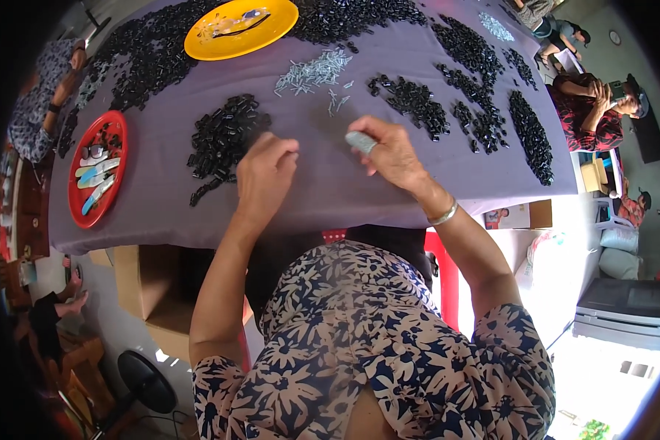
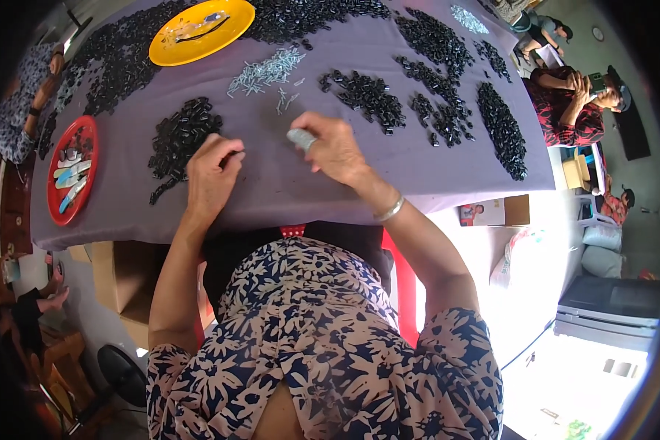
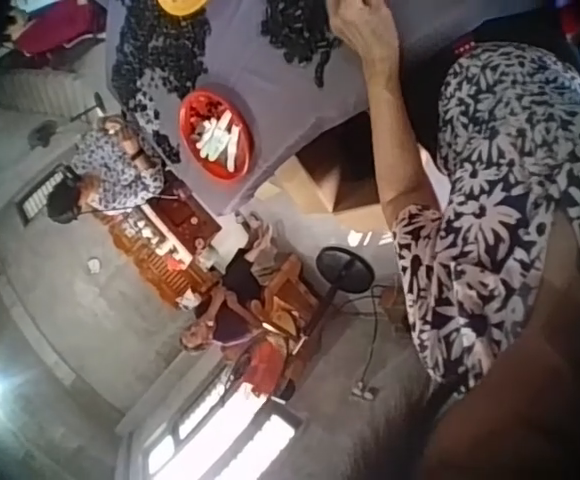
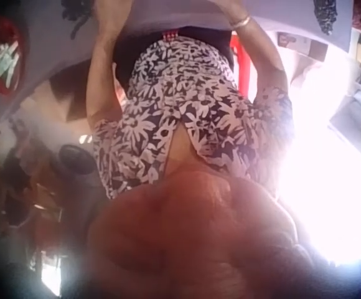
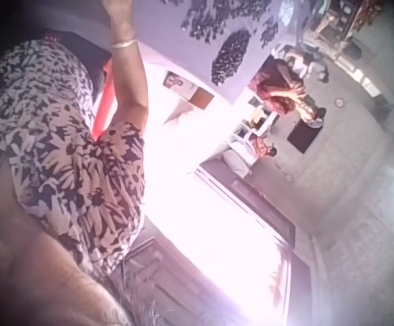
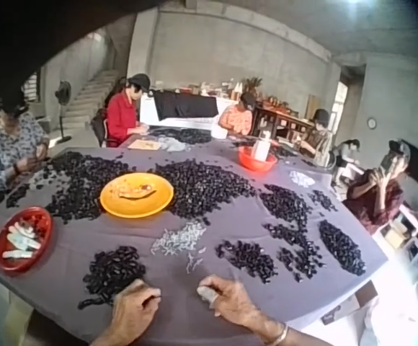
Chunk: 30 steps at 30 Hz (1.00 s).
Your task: The person puts a protective cover on their thumb, then repeatedly picks up and connects small plastic components together by hand, placing the assembled parts on the table.
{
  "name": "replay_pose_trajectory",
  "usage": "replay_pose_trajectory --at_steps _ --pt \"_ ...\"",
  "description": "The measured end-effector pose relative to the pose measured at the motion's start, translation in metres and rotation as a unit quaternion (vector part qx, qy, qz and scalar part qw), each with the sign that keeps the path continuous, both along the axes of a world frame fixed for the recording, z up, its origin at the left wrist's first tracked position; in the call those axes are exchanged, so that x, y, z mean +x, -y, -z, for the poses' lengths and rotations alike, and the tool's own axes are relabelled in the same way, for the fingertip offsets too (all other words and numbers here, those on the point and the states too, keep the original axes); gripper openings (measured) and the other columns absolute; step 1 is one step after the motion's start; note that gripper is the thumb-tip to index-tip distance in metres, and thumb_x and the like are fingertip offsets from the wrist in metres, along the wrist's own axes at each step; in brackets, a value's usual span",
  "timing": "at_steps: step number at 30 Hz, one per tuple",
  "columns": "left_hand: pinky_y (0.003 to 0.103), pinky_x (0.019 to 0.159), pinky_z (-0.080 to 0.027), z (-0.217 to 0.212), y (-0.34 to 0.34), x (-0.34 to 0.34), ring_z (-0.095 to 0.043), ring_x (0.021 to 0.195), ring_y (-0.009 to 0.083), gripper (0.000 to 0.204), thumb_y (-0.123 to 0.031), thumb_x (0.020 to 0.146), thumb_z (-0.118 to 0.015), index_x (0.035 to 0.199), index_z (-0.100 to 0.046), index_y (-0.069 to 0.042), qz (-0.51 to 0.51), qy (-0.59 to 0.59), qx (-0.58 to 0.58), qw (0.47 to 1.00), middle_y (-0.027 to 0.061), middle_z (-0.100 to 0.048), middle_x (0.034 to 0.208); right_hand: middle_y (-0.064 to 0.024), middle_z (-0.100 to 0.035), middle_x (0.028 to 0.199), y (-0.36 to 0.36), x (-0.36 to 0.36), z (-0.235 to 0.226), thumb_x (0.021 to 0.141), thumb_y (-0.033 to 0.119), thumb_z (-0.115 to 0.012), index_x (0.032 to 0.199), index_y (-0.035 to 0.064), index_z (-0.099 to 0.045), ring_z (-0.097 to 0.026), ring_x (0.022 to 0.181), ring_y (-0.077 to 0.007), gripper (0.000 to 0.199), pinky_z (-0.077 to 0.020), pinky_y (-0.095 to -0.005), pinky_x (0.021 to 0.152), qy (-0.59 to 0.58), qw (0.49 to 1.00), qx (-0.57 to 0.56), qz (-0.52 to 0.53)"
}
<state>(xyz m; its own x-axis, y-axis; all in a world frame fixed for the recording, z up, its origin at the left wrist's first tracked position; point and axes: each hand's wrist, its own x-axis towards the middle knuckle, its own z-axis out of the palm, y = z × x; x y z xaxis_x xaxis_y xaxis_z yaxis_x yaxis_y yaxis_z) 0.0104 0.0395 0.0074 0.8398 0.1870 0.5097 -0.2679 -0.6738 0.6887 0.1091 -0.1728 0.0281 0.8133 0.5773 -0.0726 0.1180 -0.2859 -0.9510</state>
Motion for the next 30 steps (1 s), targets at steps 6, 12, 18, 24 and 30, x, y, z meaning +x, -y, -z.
replay_pose_trajectory --at_steps 6,12,18,24,30 --pt "0.040 0.069 -0.050 -0.005 -0.015 -0.002 -0.063 0.081 0.0304 0.014 -0.001 0.078 -0.063 0.092 -0.066 -0.005 -0.147 -0.002 0.077 0.986 0.0092 -0.058 0.094 -0.0134 -0.068 0.091 0.061 0.067 -0.012 0.083 0.003 -0.070 0.104 0.0070 -0.065 -0.069 0.080 -0.0258 0.023 -0.0537 -0.0339 0.068 0.429 0.873 -0.180 0.147" --pt "0.039 0.071 -0.050 -0.005 -0.004 0.000 -0.062 0.083 0.0292 0.015 -0.002 0.076 -0.068 0.091 -0.067 -0.004 -0.157 0.045 0.117 0.980 0.0088 -0.058 0.097 -0.0139 -0.062 0.094 0.048 0.074 0.004 0.084 0.006 -0.068 0.101 0.0072 -0.062 -0.063 0.085 -0.0355 0.018 -0.0515 -0.0408 0.072 0.446 0.856 -0.243 0.092" --pt "0.038 0.072 -0.050 -0.001 0.002 -0.001 -0.062 0.083 0.0285 0.015 -0.001 0.074 -0.070 0.089 -0.067 -0.004 -0.116 0.070 0.084 0.987 0.0094 -0.059 0.093 -0.0138 -0.060 0.091 0.025 0.033 -0.003 0.085 0.008 -0.068 0.099 0.0059 -0.060 -0.061 0.082 -0.0385 0.016 -0.0501 -0.0439 0.071 0.443 0.878 -0.177 0.037" --pt "0.038 0.071 -0.050 -0.001 0.004 0.001 -0.062 0.082 0.0277 0.013 0.000 0.074 -0.069 0.085 -0.066 -0.005 -0.096 0.077 0.068 0.990 0.0085 -0.060 0.089 -0.0130 -0.066 0.093 0.036 0.075 -0.021 0.086 0.006 -0.066 0.099 0.0062 -0.067 -0.066 0.084 -0.0318 0.013 -0.0512 -0.0354 0.074 0.416 0.899 -0.127 0.053" --pt "0.037 0.071 -0.049 0.002 0.004 0.003 -0.061 0.081 0.0273 0.012 0.000 0.073 -0.069 0.083 -0.066 -0.006 -0.097 0.086 0.077 0.989 0.0074 -0.060 0.086 -0.0143 -0.067 0.100 0.009 0.132 -0.019 0.084 0.005 -0.062 0.099 0.0063 -0.067 -0.066 0.085 -0.0326 0.016 -0.0517 -0.0379 0.078 0.339 0.925 -0.169 0.016"
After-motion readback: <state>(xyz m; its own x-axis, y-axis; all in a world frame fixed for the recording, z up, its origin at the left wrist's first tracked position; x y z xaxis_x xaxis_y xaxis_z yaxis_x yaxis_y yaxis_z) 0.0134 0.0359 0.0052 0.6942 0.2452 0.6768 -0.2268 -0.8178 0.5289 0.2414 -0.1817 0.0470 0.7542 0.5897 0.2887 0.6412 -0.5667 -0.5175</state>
